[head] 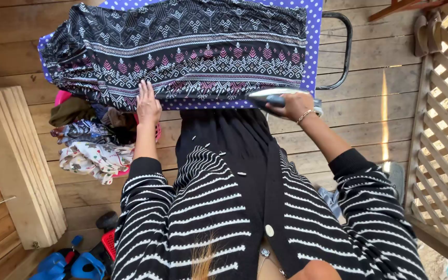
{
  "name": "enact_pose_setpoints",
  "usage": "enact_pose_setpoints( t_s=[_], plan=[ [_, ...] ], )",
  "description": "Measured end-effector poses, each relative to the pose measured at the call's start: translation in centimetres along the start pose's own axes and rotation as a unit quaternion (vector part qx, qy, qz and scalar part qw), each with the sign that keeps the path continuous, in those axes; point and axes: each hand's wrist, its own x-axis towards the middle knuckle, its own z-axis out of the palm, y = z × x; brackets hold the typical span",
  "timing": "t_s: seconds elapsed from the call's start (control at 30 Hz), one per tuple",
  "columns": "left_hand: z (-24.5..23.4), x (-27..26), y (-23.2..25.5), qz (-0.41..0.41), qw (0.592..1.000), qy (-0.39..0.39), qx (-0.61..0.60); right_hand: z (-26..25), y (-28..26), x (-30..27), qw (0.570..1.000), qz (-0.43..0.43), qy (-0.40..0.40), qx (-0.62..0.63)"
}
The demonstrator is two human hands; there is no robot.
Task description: The recorder is ironing a patterned piece of clothing on an ironing board.
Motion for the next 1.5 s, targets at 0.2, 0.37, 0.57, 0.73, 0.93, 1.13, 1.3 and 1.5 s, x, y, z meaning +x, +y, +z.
enact_pose_setpoints(
  t_s=[0.2,0.37,0.57,0.73,0.93,1.13,1.3,1.5],
  plan=[
    [0.1,0.9,-0.2,-0.022,0.999,-0.021,-0.016,-0.1,3.9,-1.1,0.998,0.064,-0.021,-0.02],
    [0.5,1.1,-0.6,-0.01,0.999,-0.03,-0.032,0.0,4.3,0.8,0.991,0.096,-0.052,-0.073],
    [0.0,1.2,-0.7,0.002,0.999,-0.037,-0.023,2.5,-6.8,5.0,0.996,-0.034,-0.075,0.039],
    [0.0,1.4,-1.6,0.005,0.998,-0.043,-0.041,2.7,-9.1,5.7,0.996,-0.059,-0.048,0.039],
    [-0.6,0.1,-2.0,-0.003,0.994,0.048,0.099,-1.4,-1.1,5.2,0.996,0.068,-0.018,0.05],
    [-1.2,0.6,-3.6,-0.058,0.98,-0.038,0.185,0.4,-4.4,6.6,0.999,-0.042,-0.023,-0.019],
    [-0.7,1.5,-5.1,-0.019,0.996,0.039,0.083,4.2,-12.1,10.9,0.988,-0.113,-0.105,0.009],
    [-2.8,2.5,-8.1,0.004,0.999,-0.036,-0.033,6.8,-22.1,14.6,0.97,-0.214,-0.103,0.046]
  ],
)
